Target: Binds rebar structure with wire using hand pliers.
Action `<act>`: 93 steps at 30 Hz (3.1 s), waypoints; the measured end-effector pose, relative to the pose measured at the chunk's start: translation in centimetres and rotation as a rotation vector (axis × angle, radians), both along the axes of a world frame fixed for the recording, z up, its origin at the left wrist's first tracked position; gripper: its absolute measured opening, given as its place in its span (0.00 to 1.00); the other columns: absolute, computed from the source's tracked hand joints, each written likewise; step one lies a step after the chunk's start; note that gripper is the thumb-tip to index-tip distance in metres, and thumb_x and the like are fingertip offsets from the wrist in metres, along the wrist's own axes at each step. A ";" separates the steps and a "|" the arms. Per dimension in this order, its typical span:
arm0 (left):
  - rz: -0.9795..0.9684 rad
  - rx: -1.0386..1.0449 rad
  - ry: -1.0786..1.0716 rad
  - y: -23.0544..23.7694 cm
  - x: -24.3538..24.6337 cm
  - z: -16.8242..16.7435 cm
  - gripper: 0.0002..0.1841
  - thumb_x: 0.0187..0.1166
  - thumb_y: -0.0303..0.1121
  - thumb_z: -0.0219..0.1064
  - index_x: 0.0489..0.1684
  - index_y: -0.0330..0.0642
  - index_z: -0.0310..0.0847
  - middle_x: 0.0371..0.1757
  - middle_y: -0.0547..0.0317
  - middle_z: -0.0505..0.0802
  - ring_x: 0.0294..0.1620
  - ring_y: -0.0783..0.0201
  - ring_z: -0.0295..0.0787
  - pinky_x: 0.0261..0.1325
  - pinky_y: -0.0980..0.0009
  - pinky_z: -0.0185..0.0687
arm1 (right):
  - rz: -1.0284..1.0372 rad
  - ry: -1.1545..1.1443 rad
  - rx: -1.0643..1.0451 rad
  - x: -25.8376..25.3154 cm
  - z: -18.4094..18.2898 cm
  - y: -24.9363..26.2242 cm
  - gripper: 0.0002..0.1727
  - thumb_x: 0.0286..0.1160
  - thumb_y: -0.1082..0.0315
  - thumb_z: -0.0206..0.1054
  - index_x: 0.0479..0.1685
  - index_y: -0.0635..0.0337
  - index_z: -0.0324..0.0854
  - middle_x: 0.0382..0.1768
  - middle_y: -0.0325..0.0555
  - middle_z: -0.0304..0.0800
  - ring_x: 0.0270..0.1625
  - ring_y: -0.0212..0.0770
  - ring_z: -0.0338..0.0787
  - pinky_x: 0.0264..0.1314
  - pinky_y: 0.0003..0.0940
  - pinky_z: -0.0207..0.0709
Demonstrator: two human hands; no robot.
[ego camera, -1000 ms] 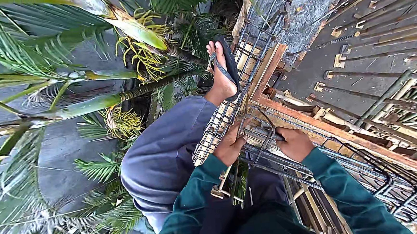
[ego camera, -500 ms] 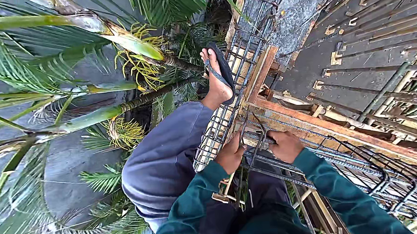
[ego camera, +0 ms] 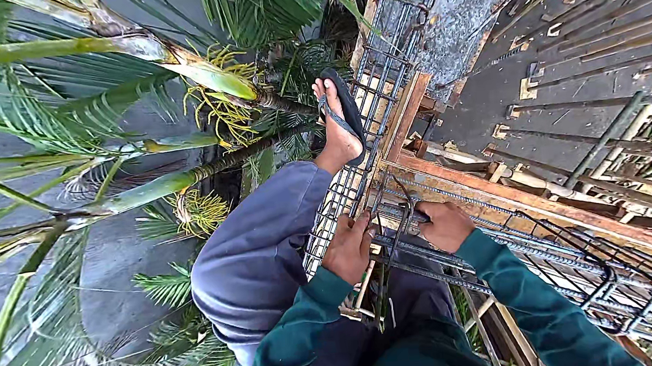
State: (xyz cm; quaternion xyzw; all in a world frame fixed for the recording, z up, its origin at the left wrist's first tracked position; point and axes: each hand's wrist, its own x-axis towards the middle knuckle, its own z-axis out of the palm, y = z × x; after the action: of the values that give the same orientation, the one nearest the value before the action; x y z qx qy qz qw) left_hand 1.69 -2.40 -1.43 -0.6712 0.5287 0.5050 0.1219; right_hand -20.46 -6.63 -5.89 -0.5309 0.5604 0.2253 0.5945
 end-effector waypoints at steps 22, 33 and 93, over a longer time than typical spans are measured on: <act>0.295 -0.273 0.161 7.2 1.8 -1.0 0.30 0.65 0.33 0.81 0.72 0.37 0.84 0.65 0.37 0.85 0.60 0.56 0.87 0.57 0.67 0.88 | -0.057 0.000 -0.106 -0.3 0.1 -0.1 0.04 0.75 0.66 0.69 0.41 0.52 0.88 0.34 0.53 0.92 0.44 0.59 0.91 0.45 0.68 0.78; 0.433 -0.484 -0.050 9.2 -1.4 -1.9 0.22 0.65 0.32 0.81 0.53 0.25 0.87 0.53 0.40 0.84 0.37 0.68 0.80 0.34 0.79 0.75 | -0.059 0.005 -0.121 -0.2 0.4 0.0 0.04 0.75 0.66 0.69 0.40 0.50 0.89 0.33 0.52 0.92 0.43 0.58 0.92 0.44 0.67 0.78; 0.411 0.747 -0.142 -9.4 -2.2 -4.7 0.16 0.84 0.23 0.65 0.65 0.20 0.78 0.61 0.31 0.87 0.58 0.46 0.88 0.64 0.57 0.83 | -0.160 -0.104 -0.244 -1.7 -0.2 2.1 0.06 0.53 0.64 0.66 0.31 0.46 0.85 0.20 0.31 0.80 0.23 0.32 0.80 0.24 0.43 0.72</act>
State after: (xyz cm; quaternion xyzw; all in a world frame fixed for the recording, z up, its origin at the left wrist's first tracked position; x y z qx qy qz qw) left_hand -0.54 -11.81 -6.16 -0.7055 0.1552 0.6279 0.2896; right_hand -22.20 -4.53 -6.08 -0.5640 0.5924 0.0795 0.5697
